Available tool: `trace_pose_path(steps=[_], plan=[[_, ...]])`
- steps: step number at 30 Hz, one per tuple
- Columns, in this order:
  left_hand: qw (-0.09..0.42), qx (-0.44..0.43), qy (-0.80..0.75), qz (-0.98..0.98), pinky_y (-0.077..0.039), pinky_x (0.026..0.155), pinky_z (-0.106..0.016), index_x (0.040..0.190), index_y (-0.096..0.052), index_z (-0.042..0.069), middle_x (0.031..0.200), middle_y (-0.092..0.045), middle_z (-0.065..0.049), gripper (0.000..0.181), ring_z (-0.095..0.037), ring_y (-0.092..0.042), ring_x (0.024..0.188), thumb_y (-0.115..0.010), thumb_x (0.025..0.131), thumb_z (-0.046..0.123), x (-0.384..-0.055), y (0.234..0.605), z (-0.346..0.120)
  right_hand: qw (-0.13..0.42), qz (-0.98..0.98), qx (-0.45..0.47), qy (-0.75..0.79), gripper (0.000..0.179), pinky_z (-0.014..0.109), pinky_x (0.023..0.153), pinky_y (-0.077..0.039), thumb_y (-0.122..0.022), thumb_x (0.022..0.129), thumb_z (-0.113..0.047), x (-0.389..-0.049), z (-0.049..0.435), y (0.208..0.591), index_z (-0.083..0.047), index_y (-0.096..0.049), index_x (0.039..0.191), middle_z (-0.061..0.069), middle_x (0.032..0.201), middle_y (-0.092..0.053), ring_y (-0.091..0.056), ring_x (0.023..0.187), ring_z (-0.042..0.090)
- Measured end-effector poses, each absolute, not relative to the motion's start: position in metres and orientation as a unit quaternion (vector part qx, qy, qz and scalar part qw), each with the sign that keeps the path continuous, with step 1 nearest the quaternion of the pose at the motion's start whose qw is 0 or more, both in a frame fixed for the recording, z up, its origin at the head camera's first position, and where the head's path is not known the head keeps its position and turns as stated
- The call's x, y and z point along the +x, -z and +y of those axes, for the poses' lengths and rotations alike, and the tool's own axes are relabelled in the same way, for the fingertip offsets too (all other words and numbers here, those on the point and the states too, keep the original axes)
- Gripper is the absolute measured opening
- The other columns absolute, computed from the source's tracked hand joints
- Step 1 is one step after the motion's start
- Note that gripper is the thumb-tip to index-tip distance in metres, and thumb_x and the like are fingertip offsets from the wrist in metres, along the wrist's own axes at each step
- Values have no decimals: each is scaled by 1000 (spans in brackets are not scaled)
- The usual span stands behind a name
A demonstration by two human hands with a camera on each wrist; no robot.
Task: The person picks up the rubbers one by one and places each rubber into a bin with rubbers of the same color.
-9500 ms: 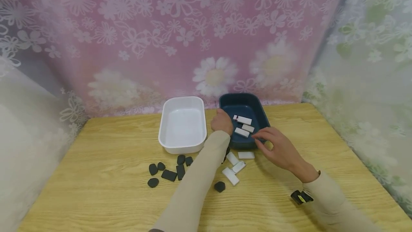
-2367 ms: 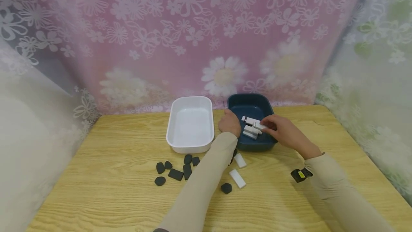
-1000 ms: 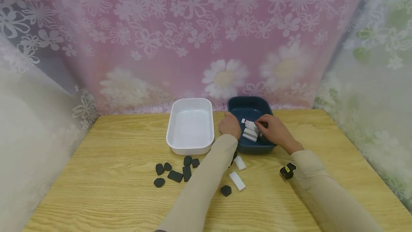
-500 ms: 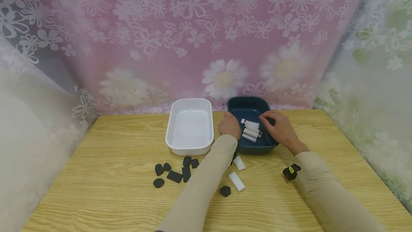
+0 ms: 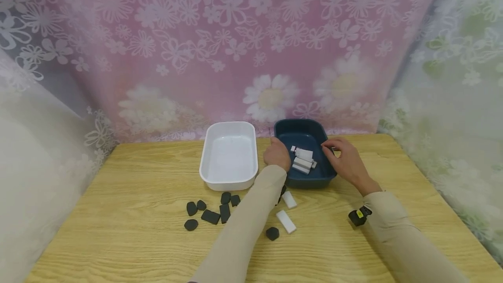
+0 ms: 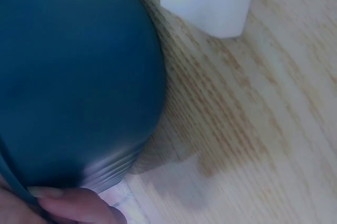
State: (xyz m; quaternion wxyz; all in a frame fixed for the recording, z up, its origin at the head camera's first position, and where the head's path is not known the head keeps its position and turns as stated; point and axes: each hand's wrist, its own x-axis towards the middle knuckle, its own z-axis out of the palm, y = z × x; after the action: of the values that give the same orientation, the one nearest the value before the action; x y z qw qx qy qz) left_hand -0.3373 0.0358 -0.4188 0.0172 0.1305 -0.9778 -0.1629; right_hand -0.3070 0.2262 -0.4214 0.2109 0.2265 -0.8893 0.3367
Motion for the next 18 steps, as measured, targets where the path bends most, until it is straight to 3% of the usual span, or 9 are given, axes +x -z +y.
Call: trace_pose_path(steps=[5,11,18], plan=[[9,129,171,-977,-54,60,-33,122,-50,5,88,-70,-7,37,-18,-68,76,-61,92,25,-336,416,34,193,-901,183,-343,26,55,86,-44,-57,95,-10,-319,226,421,4,-61,116,23,117,-51,-53,102,40],[10,134,172,-976,-54,58,-34,121,-50,5,89,-70,-7,39,-18,-68,76,-64,91,25,-338,418,34,182,-913,131,-341,38,54,84,-44,-56,94,-10,-338,217,420,8,-51,127,28,120,-48,-52,100,42],[24,137,172,-975,-54,59,-34,117,-52,6,87,-71,-7,31,-18,-68,75,-61,93,23,-337,418,35,95,-926,74,-359,58,53,80,-42,-53,91,-8,-351,217,427,13,-30,140,30,114,-45,-49,91,38]])
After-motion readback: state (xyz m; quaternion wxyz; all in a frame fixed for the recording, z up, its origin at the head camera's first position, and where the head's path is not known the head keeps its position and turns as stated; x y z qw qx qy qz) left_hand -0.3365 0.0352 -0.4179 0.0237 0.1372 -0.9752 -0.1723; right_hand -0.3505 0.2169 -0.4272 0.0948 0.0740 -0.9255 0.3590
